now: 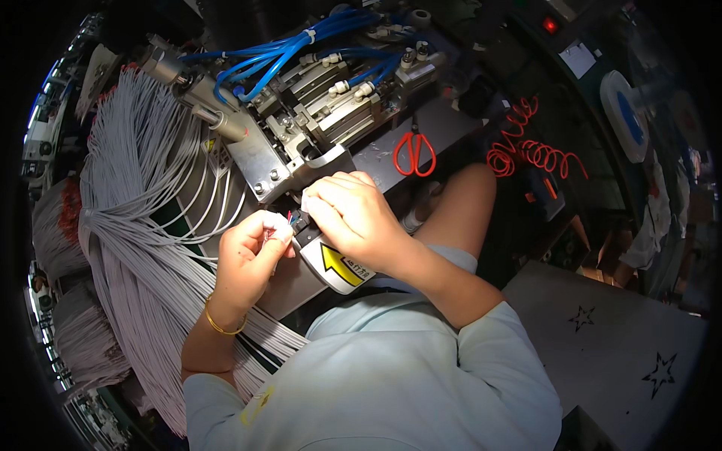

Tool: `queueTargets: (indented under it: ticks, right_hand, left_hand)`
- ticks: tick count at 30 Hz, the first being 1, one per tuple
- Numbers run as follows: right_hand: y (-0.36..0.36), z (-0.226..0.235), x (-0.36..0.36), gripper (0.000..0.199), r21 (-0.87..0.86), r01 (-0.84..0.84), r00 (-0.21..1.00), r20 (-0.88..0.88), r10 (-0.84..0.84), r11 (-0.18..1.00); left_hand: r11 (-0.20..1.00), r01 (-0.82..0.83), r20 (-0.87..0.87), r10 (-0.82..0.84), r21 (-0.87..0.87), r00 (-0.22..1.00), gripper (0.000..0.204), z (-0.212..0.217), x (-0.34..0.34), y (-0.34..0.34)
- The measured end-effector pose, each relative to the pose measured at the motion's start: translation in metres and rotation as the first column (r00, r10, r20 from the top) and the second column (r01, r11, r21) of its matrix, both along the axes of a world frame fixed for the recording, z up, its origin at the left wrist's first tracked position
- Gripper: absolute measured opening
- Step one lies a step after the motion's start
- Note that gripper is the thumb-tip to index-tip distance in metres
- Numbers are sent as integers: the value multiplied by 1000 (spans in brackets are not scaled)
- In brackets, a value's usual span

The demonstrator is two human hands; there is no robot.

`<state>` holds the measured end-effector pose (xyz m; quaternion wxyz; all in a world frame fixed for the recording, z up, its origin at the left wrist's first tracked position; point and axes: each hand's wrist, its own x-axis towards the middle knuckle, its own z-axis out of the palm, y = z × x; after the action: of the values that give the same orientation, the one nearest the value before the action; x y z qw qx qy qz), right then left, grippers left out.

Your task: The person repeatedly takes wires from a bundle, aligns the colored wire ends into a connector terminal, and feeds them into a machine fixture.

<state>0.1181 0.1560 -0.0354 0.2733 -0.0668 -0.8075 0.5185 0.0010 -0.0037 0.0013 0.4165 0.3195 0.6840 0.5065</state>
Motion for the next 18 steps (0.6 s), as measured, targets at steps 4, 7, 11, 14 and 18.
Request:
queueTargets:
  ticks: [4,7,11,14,18]
  right_hand:
    - [-8,-1,-4,12,67,-23,1000,-14,24,997]
    - [-5,-9,-1,13,96,126,992,-33,-123,987]
    - [8,-32,0,17,7,92,970,226,-92,996]
    - [9,-29,-3,19,37,61,972,223,-67,997]
    - [13,-32,-5,22,53,11,977,213,-22,999]
  left_hand:
    - [1000,0,-92,1,13,996,6,-4,1,3]
    - [998,42,-249,-50,-39,967,8,-4,-6,2]
    - [976,87,-462,-171,-197,870,10,-1,-9,2]
    - [970,47,-508,-165,-238,846,7,0,-4,1]
    - [973,43,-650,-185,-229,737,6,-4,-1,-1]
